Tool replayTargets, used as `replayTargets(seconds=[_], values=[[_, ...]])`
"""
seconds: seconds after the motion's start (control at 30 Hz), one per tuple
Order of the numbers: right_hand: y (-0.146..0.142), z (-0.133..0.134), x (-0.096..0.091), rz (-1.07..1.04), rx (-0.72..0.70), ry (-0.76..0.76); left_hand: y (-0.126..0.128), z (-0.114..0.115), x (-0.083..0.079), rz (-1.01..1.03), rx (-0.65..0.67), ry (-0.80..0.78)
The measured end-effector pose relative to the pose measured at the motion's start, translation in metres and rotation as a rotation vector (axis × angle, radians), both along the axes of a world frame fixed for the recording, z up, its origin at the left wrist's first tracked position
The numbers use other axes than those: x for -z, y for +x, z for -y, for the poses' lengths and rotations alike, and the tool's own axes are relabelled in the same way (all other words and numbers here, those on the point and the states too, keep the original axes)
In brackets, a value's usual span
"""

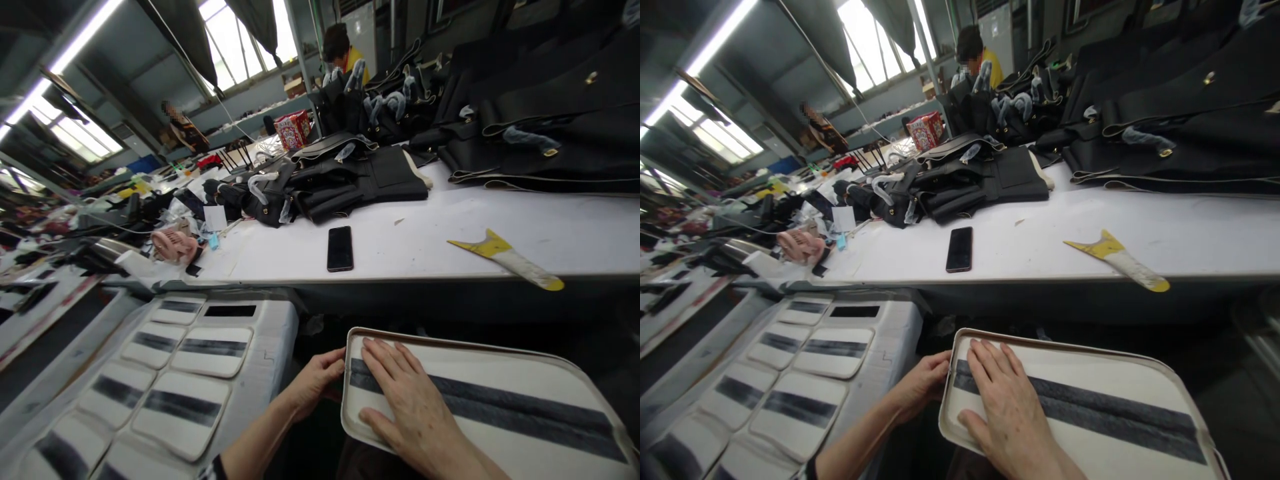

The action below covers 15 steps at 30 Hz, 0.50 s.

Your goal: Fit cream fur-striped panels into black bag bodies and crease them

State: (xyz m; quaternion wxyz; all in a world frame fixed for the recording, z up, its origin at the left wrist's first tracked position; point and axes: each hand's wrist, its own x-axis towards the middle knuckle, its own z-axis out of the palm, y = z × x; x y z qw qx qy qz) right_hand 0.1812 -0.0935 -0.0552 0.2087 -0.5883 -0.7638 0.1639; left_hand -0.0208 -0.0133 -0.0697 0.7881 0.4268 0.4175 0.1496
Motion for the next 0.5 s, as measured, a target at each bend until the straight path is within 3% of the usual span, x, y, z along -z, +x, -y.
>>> replayTargets(seconds=[0.2, 0.3, 0.5], values=[[-0.001, 0.000, 0.004, 0.026, 0.000, 0.078, 0.004, -0.002, -0.013, -0.056, 0.063, 0.020], [0.001, 0.000, 0.009, 0.067, -0.001, 0.192, 0.004, -0.004, -0.017, -0.049, 0.085, 0.023], [0.007, -0.007, 0.052, 0.129, -0.052, 0.588, 0.006, -0.005, -0.017, -0.106, 0.094, 0.020]])
